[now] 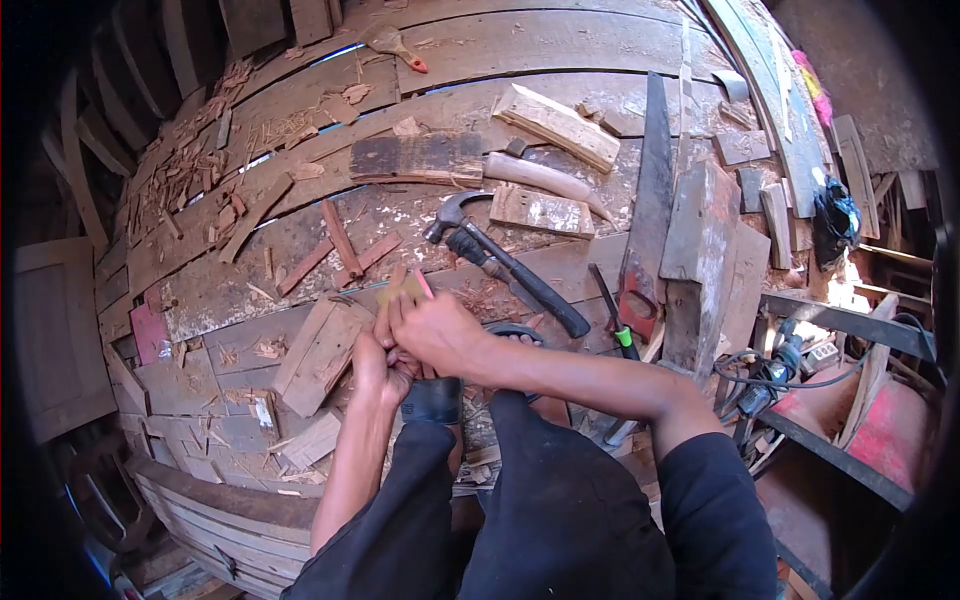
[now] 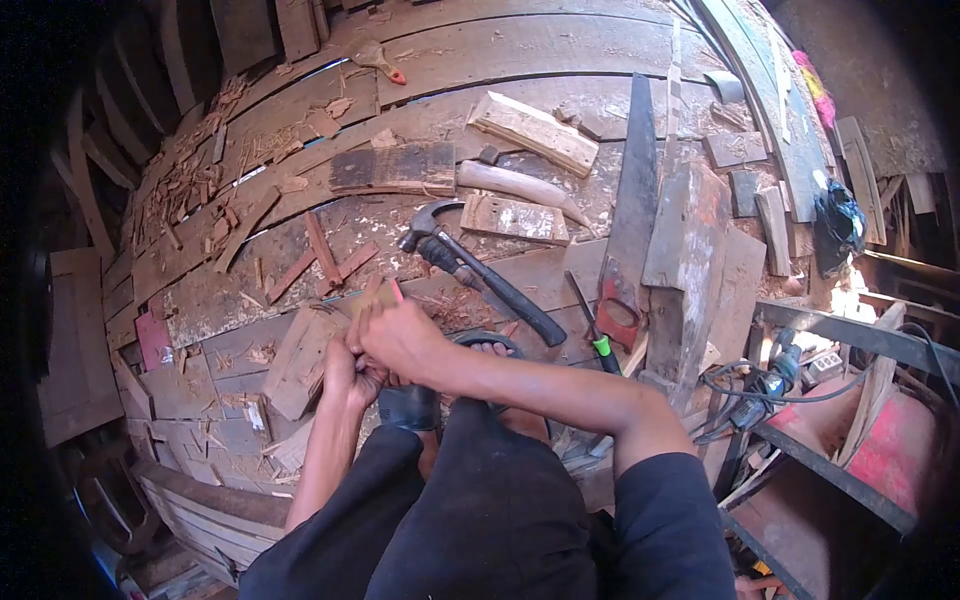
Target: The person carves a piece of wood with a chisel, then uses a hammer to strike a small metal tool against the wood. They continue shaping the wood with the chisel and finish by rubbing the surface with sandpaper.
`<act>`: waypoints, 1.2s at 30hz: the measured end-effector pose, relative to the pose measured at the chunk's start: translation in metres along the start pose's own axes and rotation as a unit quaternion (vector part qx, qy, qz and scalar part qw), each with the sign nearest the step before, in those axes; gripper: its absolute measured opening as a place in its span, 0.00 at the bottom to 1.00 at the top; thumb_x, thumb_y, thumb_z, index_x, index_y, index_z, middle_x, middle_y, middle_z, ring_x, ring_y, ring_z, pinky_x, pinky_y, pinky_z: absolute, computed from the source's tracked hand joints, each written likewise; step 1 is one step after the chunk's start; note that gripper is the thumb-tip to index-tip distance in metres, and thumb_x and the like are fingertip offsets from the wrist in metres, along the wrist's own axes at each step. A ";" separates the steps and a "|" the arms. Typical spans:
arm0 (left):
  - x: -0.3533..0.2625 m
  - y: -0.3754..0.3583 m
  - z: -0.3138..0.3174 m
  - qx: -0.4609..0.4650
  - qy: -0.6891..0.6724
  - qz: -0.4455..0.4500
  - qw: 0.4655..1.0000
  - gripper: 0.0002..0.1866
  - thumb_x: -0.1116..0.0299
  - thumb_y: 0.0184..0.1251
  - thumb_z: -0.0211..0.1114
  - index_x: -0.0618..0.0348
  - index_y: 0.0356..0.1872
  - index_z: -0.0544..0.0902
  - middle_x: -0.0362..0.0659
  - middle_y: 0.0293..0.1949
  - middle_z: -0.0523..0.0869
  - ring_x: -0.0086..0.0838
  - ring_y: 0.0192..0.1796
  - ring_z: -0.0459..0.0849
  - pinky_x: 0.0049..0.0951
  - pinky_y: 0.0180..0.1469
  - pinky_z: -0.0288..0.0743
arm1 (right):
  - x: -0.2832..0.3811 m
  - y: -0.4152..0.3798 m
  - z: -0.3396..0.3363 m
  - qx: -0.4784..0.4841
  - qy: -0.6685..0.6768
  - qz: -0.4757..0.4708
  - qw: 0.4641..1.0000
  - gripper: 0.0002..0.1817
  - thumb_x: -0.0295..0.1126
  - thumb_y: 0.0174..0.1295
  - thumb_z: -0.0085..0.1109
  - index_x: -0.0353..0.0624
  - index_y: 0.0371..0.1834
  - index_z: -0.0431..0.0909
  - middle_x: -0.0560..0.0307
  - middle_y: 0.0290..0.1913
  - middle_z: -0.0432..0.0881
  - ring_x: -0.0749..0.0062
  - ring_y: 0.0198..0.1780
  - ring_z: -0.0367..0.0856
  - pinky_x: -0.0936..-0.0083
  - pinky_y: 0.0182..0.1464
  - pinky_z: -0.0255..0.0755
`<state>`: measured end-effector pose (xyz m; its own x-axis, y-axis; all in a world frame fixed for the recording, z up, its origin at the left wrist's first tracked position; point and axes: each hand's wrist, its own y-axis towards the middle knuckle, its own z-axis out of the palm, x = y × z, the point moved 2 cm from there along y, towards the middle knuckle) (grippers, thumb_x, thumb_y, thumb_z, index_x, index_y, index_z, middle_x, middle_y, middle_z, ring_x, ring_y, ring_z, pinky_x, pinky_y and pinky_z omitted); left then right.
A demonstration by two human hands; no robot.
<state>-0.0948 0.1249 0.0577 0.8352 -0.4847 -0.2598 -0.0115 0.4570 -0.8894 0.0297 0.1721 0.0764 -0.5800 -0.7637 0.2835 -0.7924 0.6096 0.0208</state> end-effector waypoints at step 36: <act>0.015 0.021 -0.049 -0.022 -0.114 -0.063 0.991 0.22 0.51 0.87 0.38 0.50 0.35 0.74 0.29 0.20 0.67 0.15 0.17 0.59 0.18 0.22 0.58 | -0.034 0.033 0.003 0.080 0.099 0.071 0.989 0.10 0.32 0.58 0.63 0.49 0.42 0.89 0.46 0.33 0.90 0.50 0.36 0.91 0.54 0.38 0.84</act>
<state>-0.1099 0.0905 0.0166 0.9341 -0.3520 -0.0589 0.0805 0.3687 -0.9261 0.0227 0.2172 0.0650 -0.6521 -0.6060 0.4557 -0.7342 0.6546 -0.1802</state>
